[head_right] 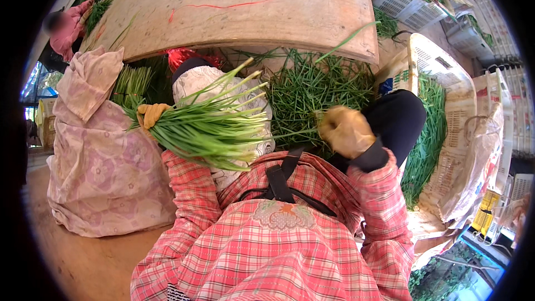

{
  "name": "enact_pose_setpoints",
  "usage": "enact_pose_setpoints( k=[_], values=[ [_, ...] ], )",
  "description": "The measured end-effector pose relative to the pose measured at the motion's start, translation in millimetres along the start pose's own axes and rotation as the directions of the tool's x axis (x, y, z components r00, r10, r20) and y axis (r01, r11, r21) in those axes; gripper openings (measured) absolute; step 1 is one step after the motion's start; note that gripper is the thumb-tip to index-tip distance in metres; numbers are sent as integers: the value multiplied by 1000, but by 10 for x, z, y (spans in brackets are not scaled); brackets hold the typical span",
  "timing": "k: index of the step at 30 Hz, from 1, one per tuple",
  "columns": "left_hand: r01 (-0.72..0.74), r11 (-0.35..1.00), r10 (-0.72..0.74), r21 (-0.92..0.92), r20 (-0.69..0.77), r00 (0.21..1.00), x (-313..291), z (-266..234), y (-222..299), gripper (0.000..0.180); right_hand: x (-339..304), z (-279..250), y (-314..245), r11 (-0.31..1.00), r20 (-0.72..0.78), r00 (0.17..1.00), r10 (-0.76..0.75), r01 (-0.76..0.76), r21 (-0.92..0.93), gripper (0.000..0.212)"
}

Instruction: The person is sorting and bundling green onions by hand while sitting on the ground, placing the finished bundles onto a wooden board.

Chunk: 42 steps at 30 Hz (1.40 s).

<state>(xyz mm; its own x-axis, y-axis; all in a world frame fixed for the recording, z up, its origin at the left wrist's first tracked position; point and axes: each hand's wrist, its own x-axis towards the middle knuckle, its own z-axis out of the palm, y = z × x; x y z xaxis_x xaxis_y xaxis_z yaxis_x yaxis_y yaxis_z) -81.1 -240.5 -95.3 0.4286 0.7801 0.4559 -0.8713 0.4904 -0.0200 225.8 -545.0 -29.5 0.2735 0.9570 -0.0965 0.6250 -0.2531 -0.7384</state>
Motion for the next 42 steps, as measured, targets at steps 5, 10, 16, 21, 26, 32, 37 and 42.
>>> enact_pose_setpoints(
  k=[5, 10, 16, 21, 26, 32, 37, 42],
  values=[
    [20, 994, -5, -104, 151, 988, 4, -126, 34, 24, 146, 181, 89, 908, -260, 958, -121, 1, -418, 27],
    [21, 995, -8, -100, 132, 991, 3, -139, -71, 22, 657, 998, -267, 963, -41, 980, -194, 198, 185, 24],
    [64, 997, -60, -38, 115, 992, -19, -180, -75, 22, 748, 1190, -170, 789, 132, 991, 33, -107, 605, 15],
    [56, 998, -53, -14, 146, 988, 5, -143, -131, 25, 609, 751, -305, 964, -15, 965, 263, -264, -34, 23],
    [73, 997, -68, -17, 217, 974, 54, -151, -166, 26, 725, 1074, -311, 909, 19, 965, -263, 241, 340, 29],
    [2, 1000, -3, 20, 87, 996, 14, -66, -165, 27, 643, 1096, -232, 971, -69, 976, -206, 196, -135, 18],
    [20, 1000, -22, 17, 137, 990, 40, -113, -200, 27, 748, 1225, -116, 808, -128, 798, -589, 580, -103, 18],
    [41, 998, -47, 56, 112, 993, 37, -96, -170, 26, 683, 1220, -430, 982, -97, 989, -109, 92, -164, 15]
  ],
)
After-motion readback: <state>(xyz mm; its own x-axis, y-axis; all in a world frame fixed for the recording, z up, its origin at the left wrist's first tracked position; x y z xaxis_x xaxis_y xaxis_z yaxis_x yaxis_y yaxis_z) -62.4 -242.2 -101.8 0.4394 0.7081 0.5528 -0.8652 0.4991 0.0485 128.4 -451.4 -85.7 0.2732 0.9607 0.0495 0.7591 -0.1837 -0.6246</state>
